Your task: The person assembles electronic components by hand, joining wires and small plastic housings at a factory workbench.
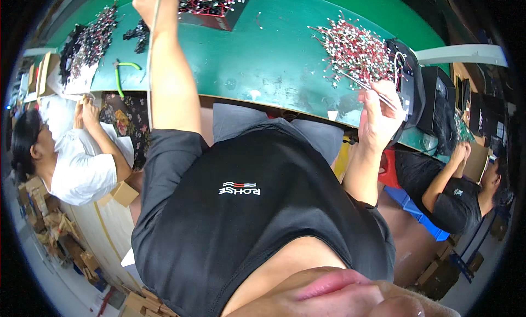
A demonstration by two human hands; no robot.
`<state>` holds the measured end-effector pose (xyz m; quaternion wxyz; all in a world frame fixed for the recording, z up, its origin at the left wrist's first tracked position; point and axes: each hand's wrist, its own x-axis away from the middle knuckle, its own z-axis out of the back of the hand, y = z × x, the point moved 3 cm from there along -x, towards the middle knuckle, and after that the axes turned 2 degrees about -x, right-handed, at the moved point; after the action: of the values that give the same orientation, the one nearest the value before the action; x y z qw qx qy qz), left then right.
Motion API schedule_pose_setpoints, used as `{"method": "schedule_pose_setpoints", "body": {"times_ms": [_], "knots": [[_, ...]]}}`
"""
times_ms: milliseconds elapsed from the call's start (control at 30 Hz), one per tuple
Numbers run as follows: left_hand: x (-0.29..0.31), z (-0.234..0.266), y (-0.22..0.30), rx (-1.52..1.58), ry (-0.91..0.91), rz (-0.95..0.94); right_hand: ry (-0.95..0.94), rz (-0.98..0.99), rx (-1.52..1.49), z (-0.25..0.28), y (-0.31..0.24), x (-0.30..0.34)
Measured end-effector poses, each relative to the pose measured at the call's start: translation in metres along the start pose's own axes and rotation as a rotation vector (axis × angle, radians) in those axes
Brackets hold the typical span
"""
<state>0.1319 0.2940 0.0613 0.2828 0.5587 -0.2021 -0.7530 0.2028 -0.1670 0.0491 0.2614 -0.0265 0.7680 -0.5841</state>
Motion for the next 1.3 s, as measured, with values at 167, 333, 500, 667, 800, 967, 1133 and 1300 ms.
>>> {"method": "schedule_pose_setpoints", "body": {"times_ms": [167, 333, 500, 667, 800, 967, 1133, 1300], "knots": [[0.003, 0.007, 0.007, -0.17, -0.014, 0.02, 0.082, -0.141, 0.081, 0.026, 0.023, -0.002], [0.092, 0.009, 0.031, 0.936, -0.551, 0.511, -0.101, -0.05, 0.882, 0.012, 0.025, -0.021], [0.201, 0.008, 0.089, 1.501, -0.908, 1.056, -0.193, 0.141, 1.253, -0.013, 0.051, -0.046], [0.236, 0.01, 0.111, 1.349, -0.903, 1.302, -0.174, 0.105, 0.992, -0.009, 0.062, -0.059], [0.239, -0.001, 0.116, 1.185, -1.031, 1.218, 0.048, -0.453, 0.185, 0.001, 0.048, -0.062], [0.218, -0.019, 0.154, 1.126, -1.083, 0.962, -0.036, -0.54, -0.19, -0.016, 0.041, -0.044], [0.219, -0.019, 0.162, 1.154, -1.121, 0.938, -0.086, -0.508, -0.094, -0.032, 0.027, -0.03], [0.218, -0.009, 0.158, 1.186, -1.144, 0.967, -0.254, -0.332, 0.135, -0.042, 0.021, -0.025]]}}
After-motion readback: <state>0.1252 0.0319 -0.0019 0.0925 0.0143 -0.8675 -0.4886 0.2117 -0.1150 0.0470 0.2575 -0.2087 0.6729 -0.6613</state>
